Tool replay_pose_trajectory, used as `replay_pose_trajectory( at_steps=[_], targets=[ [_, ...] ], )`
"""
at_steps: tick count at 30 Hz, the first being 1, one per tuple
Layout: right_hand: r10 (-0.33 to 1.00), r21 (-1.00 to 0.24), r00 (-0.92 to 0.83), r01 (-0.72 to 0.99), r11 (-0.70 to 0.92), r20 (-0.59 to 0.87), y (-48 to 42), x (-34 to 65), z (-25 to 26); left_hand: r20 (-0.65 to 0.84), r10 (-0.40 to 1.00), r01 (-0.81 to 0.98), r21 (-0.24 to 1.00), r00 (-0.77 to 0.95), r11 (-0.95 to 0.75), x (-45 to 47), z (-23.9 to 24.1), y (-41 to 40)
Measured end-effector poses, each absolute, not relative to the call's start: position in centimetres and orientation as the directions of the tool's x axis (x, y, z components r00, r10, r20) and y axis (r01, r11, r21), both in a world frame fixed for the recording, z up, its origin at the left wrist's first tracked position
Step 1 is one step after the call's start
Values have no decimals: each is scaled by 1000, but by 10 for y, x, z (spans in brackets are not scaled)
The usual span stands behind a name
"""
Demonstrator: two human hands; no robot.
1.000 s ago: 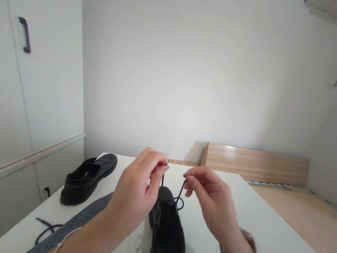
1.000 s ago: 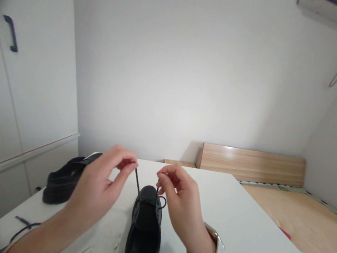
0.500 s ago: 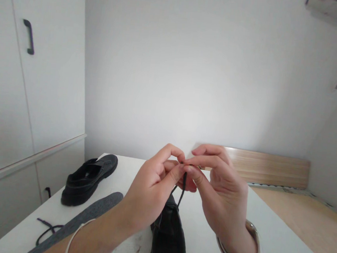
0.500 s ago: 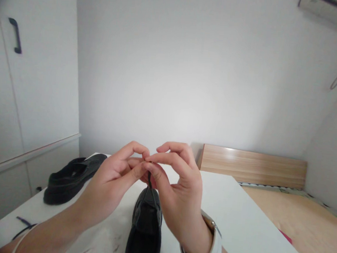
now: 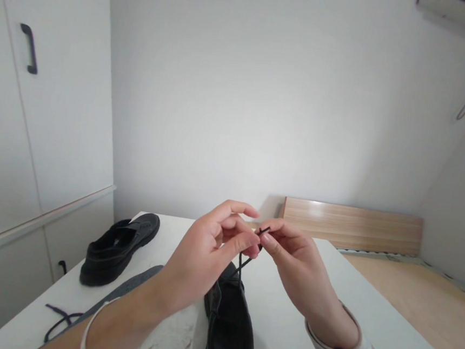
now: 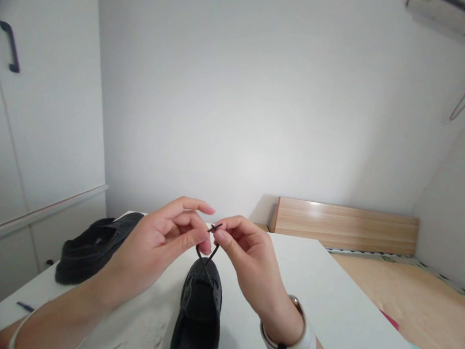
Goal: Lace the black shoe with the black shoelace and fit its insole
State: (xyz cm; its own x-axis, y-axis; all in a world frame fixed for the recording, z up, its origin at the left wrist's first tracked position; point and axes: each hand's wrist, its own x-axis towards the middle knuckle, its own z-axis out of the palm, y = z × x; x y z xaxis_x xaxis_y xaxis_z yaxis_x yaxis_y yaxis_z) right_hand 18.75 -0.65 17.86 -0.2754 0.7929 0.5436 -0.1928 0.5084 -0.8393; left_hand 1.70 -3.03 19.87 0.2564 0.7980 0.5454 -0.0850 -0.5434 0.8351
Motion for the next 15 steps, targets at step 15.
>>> replay_pose_trajectory(
  at_steps=[15],
  targets=[
    [938, -844, 236, -419, 335, 255, 12, 308, 73, 301, 944, 80, 953, -137, -292, -133, 68, -3]
  ],
)
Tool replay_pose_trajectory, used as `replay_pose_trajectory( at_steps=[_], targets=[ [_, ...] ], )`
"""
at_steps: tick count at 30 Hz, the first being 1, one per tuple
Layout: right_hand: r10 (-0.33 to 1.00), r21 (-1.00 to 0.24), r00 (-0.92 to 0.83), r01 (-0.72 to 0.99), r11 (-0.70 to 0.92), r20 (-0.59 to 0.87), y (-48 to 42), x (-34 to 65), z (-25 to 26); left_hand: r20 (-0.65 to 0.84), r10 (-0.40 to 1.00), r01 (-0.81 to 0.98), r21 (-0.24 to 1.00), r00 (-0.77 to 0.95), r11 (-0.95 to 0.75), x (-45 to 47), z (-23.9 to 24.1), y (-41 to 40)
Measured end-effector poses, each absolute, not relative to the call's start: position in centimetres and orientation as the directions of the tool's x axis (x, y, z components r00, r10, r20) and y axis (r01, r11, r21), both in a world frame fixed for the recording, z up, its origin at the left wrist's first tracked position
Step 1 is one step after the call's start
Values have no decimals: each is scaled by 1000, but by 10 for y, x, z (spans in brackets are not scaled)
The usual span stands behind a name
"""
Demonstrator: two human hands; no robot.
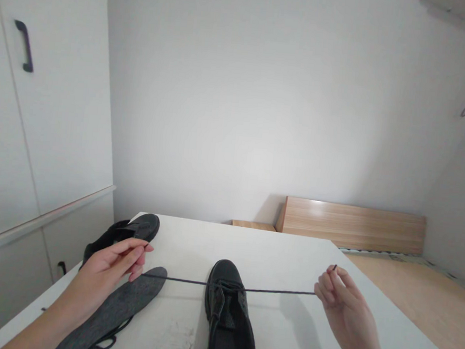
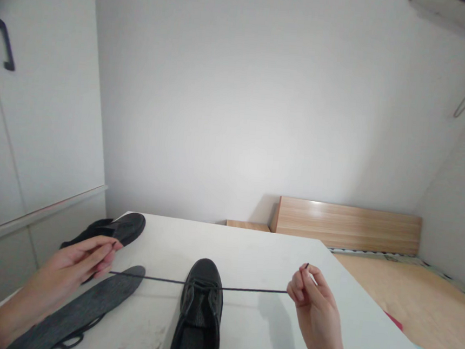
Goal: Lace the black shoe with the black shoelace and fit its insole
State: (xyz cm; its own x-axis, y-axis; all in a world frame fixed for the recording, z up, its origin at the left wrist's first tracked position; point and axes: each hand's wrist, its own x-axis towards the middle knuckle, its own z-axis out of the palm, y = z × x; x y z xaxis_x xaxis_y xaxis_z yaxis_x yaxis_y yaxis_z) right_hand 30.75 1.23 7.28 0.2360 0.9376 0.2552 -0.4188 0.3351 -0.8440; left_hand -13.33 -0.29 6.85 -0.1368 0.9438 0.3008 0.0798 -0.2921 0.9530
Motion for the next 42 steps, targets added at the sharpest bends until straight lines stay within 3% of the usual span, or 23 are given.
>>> replay_pose_trajectory(
  at_steps=[7, 20, 24, 29, 32, 38, 42],
  targets=[
    [930, -823, 290, -453, 343, 227, 20, 311, 41, 348, 910, 126, 937, -228, -326, -140, 36, 5],
    [877, -876, 309, -200, 439, 369, 23, 317, 41, 463, 863, 483, 813, -202, -323, -133, 48, 4],
    [884, -890, 127, 141, 433, 450, 19, 298, 47, 507, 862, 610, 692, -29, -387, -110, 61, 1],
    [837, -702, -272, 456, 547, 475, 8, 257, 62, 520, 805, 669, 494, 285, -556, -64, 67, -3],
    [834, -638, -372, 537, 552, 409, 5, 237, 61, 485, 794, 665, 460, 366, -588, -40, 61, -3],
    [841, -583, -410, 608, 540, 352, 6, 224, 52, 365, 835, 688, 477, 411, -547, -20, 46, 0],
    [816, -531, -431, 619, 578, 386, 6, 220, 52, 401, 820, 685, 459, 408, -565, -16, 42, 1]
  ],
)
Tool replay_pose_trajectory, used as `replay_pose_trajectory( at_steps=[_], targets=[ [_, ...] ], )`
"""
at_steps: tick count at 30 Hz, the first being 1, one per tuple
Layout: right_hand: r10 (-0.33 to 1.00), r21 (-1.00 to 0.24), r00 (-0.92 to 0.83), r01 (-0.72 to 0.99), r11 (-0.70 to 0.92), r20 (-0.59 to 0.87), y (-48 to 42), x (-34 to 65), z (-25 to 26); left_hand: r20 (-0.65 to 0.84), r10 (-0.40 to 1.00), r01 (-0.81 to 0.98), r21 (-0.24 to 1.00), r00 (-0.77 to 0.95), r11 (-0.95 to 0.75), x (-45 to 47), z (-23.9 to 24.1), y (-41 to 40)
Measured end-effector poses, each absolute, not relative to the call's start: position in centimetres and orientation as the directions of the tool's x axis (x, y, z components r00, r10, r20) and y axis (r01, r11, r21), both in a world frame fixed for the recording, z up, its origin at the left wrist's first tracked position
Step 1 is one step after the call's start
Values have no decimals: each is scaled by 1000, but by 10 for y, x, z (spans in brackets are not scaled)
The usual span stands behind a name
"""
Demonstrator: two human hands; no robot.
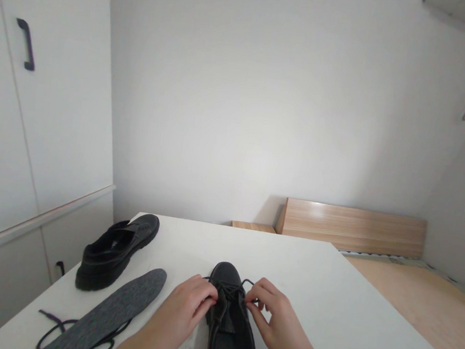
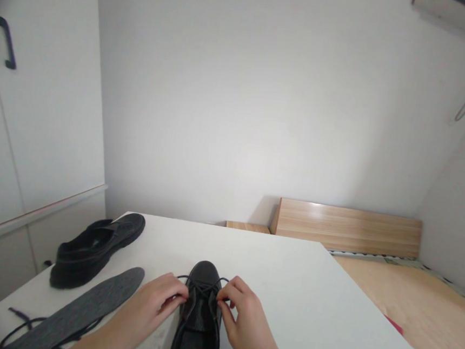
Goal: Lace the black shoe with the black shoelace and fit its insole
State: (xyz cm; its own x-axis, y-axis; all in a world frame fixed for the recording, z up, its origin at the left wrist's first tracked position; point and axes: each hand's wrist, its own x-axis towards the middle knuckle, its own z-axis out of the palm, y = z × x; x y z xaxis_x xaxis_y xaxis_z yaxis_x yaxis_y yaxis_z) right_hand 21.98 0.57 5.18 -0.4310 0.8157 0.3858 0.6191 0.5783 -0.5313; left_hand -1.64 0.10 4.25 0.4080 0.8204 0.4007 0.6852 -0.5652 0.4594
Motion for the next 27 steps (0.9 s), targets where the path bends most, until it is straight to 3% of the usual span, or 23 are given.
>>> replay_pose_trajectory(
  at_steps=[4, 6, 10, 15, 20, 27],
  targets=[
    [763, -373, -416, 692, 619, 494, 6, 217, 51, 514, 763, 699, 372, 392, -610, -13, 46, 0],
    [777, -413, -418, 674, 613, 471, 5, 216, 51, 515, 774, 708, 382, 370, -593, -11, 48, -2],
    [812, -552, -426, 596, 583, 398, -2, 213, 53, 417, 856, 672, 542, 306, -504, -5, 50, -8],
    [832, -525, -452, 646, 555, 323, -15, 209, 63, 330, 910, 657, 633, 249, -410, 5, 54, -21],
    [833, -351, -497, 755, 554, 245, -18, 202, 66, 287, 906, 742, 523, 311, -420, 11, 60, -25],
    [890, -147, -427, 881, 449, 159, -14, 184, 70, 133, 935, 879, 319, 329, -355, 24, 82, -20]
  ],
)
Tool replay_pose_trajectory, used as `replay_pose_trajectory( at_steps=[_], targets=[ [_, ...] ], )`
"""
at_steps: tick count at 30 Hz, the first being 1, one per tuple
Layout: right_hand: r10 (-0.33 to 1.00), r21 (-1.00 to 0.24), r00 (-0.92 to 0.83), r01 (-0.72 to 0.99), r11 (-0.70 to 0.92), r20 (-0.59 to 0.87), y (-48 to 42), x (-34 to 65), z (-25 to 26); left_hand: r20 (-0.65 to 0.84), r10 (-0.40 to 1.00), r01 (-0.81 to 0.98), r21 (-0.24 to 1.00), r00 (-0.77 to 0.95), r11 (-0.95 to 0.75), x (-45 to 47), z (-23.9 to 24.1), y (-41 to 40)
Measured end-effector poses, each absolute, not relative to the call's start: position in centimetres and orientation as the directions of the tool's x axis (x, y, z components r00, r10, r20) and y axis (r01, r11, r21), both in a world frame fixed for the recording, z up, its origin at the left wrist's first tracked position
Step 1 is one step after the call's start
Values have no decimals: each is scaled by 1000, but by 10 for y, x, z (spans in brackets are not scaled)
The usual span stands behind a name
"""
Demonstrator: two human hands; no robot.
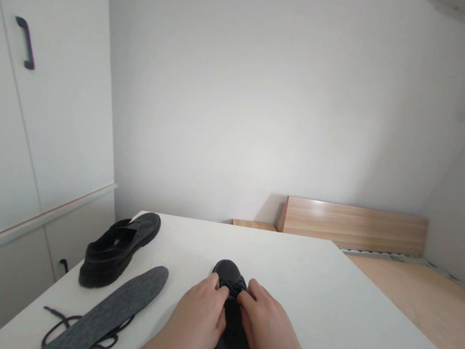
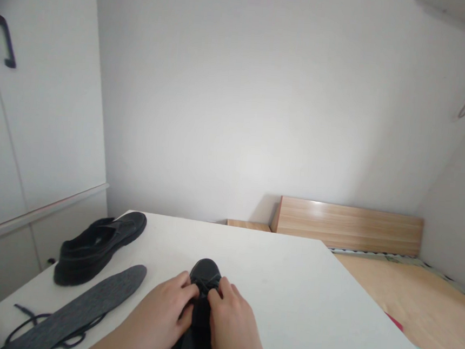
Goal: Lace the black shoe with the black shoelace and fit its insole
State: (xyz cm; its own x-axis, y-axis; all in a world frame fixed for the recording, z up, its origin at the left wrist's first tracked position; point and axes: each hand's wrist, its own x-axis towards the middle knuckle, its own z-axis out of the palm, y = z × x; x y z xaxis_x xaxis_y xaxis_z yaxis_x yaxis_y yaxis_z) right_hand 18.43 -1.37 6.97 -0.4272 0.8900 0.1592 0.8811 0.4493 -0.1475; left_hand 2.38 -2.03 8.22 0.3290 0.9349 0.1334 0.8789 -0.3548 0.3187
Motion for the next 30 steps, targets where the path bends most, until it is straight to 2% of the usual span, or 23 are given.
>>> replay_pose_trajectory(
  at_steps=[3, 5, 9, 11, 14, 16, 18, 20, 22, 25, 28, 30],
  targets=[
    [893, -114, -420, 891, 440, 162, -13, 183, 72, 70, 935, 911, 210, 348, -355, 32, 94, -18],
    [880, -144, -427, 877, 459, 207, -13, 184, 72, 63, 928, 915, 156, 366, -371, 36, 98, -17],
    [834, -386, -408, 749, 539, 372, -13, 188, 78, 167, 901, 908, 63, 400, -415, 40, 99, -16],
    [815, -524, -358, 631, 571, 456, -13, 190, 86, 281, 879, 889, 141, 385, -435, 36, 102, -16],
    [772, -659, -215, 415, 627, 599, -16, 193, 104, 565, 788, 744, 414, 242, -525, 23, 119, -19],
    [718, -672, -69, 297, 678, 693, -19, 196, 117, 740, 668, 620, 488, 78, -614, 12, 134, -22],
    [638, -632, 67, 253, 733, 767, -23, 200, 128, 821, 570, 572, 485, -36, -662, 4, 147, -25],
    [581, -594, 131, 250, 764, 803, -26, 202, 137, 827, 557, 536, 505, -76, -677, 0, 153, -28],
    [585, -594, 113, 230, 771, 803, -27, 201, 141, 757, 650, 436, 606, -61, -665, 3, 151, -30],
    [597, -583, -6, 212, 784, 802, -27, 195, 143, 594, 802, 231, 772, 72, -592, 16, 145, -33],
    [588, -558, -107, 221, 800, 802, -27, 188, 142, 524, 823, 105, 826, 220, -554, 27, 143, -36],
    [611, -587, -116, 188, 788, 783, -26, 184, 141, 487, 829, 2, 862, 275, -508, 31, 144, -37]
  ],
)
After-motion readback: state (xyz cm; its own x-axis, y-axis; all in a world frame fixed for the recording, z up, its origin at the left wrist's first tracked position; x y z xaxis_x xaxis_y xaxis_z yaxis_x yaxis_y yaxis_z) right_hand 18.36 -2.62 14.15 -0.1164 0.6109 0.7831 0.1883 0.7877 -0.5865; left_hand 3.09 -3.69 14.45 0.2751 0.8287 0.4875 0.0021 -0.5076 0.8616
